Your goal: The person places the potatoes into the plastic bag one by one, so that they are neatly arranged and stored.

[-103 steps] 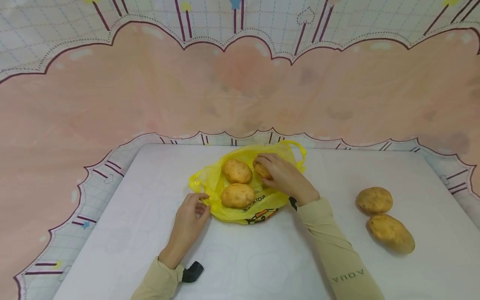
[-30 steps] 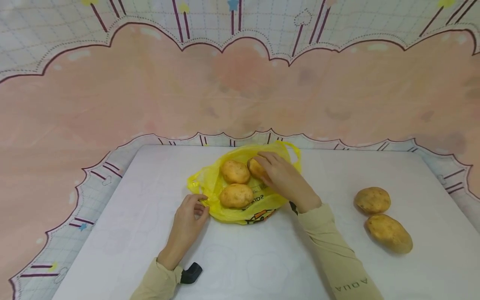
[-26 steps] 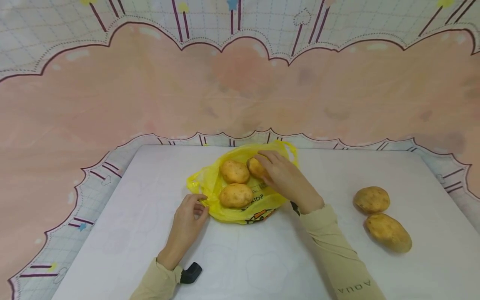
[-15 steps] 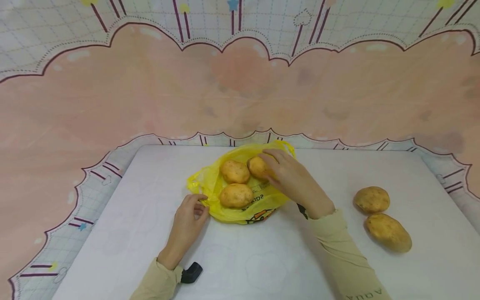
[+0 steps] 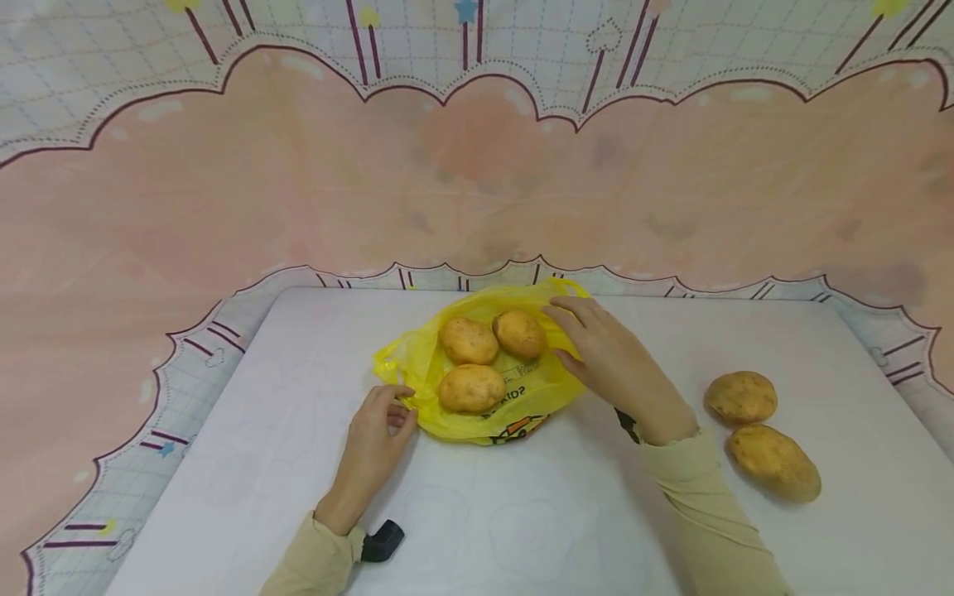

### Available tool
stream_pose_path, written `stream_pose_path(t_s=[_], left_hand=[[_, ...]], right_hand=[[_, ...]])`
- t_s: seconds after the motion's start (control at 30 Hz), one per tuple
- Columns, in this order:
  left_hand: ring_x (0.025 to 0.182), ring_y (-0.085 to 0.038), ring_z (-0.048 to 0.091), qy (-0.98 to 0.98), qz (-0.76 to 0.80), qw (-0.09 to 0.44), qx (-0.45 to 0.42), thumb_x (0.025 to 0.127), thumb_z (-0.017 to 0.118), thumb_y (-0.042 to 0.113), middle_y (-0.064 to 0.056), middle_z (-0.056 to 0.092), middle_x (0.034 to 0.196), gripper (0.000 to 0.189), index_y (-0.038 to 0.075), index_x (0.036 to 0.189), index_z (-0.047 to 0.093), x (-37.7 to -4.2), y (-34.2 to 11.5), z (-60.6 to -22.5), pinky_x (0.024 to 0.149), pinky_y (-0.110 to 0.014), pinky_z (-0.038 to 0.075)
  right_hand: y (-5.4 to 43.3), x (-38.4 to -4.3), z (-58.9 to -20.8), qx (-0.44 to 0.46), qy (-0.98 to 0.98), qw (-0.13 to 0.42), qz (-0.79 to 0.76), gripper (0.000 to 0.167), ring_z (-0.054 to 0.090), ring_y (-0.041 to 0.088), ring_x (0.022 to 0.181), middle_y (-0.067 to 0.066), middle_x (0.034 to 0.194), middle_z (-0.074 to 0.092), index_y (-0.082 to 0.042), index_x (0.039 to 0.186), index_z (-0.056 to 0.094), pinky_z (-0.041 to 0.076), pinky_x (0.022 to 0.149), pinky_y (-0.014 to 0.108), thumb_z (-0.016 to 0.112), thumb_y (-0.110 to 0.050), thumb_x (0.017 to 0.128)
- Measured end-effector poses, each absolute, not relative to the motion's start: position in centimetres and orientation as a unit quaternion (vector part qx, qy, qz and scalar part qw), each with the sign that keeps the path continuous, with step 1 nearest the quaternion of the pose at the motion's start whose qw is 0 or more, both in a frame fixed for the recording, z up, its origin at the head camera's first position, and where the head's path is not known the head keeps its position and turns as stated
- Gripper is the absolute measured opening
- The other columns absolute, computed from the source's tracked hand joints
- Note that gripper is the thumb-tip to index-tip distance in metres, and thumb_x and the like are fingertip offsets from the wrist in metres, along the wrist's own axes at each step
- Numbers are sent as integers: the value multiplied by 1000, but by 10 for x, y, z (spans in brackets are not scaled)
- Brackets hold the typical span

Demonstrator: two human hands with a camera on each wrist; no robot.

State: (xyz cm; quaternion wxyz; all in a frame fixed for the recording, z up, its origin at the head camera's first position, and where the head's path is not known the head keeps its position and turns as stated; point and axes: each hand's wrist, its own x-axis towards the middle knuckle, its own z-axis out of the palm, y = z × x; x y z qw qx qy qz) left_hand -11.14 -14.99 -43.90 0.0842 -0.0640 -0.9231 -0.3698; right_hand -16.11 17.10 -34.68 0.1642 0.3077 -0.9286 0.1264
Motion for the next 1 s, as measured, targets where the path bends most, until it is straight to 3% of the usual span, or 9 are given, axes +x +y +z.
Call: stream_pose_path(t_s=[1.0], left_hand=[[85, -16, 65, -923, -368, 89, -64, 87, 71, 2, -8, 60, 106, 28, 5, 114, 63, -110, -148, -437, 74, -32, 58]], right_hand=[[225, -146, -355, 298, -921, 214, 132, 57, 52, 38, 121, 23, 133, 54, 4, 130, 54, 52, 95, 52, 81, -5, 80]])
